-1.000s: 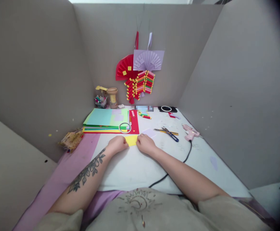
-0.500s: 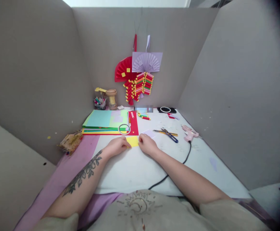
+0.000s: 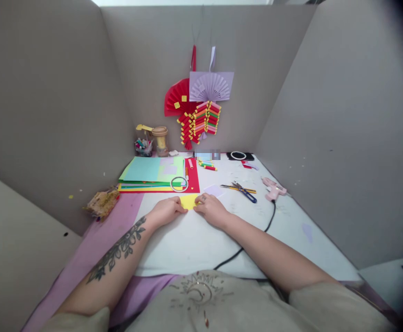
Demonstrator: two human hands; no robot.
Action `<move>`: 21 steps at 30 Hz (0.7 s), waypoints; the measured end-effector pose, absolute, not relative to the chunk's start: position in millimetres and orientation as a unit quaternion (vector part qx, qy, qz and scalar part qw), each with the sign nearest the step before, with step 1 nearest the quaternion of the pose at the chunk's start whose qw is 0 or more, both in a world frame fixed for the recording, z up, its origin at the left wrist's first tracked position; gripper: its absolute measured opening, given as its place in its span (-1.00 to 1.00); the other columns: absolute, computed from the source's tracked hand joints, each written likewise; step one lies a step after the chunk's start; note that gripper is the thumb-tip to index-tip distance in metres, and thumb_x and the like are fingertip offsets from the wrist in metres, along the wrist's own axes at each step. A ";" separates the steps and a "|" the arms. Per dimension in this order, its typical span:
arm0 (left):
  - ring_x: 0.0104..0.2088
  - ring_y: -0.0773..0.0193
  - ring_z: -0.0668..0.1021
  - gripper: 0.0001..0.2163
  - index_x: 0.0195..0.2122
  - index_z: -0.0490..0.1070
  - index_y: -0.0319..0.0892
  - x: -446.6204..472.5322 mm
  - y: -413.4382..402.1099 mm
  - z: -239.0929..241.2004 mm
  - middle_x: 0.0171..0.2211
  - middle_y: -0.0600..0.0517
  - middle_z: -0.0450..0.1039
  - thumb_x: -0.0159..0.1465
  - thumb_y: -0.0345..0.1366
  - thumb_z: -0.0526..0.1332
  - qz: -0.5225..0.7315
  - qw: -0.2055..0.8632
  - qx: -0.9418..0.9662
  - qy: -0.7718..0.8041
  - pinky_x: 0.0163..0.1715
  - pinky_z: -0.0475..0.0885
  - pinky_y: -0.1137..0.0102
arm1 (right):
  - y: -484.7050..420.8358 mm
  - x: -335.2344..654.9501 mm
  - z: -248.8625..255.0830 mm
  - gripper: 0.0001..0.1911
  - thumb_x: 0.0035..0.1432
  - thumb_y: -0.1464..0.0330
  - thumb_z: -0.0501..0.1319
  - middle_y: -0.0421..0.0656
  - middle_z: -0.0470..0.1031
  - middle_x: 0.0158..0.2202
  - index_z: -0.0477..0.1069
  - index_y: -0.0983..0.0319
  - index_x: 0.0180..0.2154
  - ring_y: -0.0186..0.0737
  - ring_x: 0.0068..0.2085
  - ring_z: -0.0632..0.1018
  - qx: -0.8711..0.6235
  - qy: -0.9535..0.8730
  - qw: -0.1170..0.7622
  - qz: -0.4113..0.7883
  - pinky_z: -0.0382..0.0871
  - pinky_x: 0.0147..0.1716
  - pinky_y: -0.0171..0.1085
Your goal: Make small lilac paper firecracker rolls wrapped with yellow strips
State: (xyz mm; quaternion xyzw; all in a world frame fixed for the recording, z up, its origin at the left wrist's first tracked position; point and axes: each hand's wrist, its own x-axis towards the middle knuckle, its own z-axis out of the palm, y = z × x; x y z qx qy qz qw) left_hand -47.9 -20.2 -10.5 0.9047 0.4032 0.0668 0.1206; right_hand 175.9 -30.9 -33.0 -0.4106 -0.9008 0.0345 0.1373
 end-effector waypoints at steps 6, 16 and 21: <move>-0.35 0.27 0.44 -0.73 -0.28 0.54 0.03 -52.0 -32.3 2.7 -0.35 0.02 0.39 0.25 -0.26 0.01 0.018 0.052 0.904 0.423 -0.47 0.14 0.41 | -33.8 184.7 -29.2 -0.78 0.14 0.45 0.11 -0.11 0.47 -0.12 0.54 0.16 -0.35 -0.14 -0.12 0.33 -0.436 -0.892 0.118 0.019 0.14 -0.21 -0.20; -0.32 0.26 0.46 -0.69 -0.24 0.52 -0.03 -58.3 -28.3 7.4 -0.34 0.01 0.42 0.15 -0.42 0.02 0.065 0.015 0.896 0.440 -0.42 0.23 0.40 | -33.7 184.3 -37.4 -0.73 0.08 0.53 0.08 -0.08 0.51 -0.23 0.54 0.24 -0.30 -0.16 -0.21 0.36 -0.452 -0.856 0.251 0.004 0.25 -0.21 -0.22; -0.36 0.23 0.46 -0.71 -0.16 0.48 -0.05 -43.8 -37.6 0.0 -0.39 -0.03 0.40 0.26 -0.30 -0.02 0.029 -0.023 0.918 0.395 -0.41 0.26 0.38 | -39.5 171.5 -38.4 -0.68 0.14 0.46 0.07 -0.08 0.43 -0.13 0.48 0.12 -0.11 -0.15 -0.13 0.34 -0.387 -0.895 0.223 0.015 0.24 -0.15 -0.19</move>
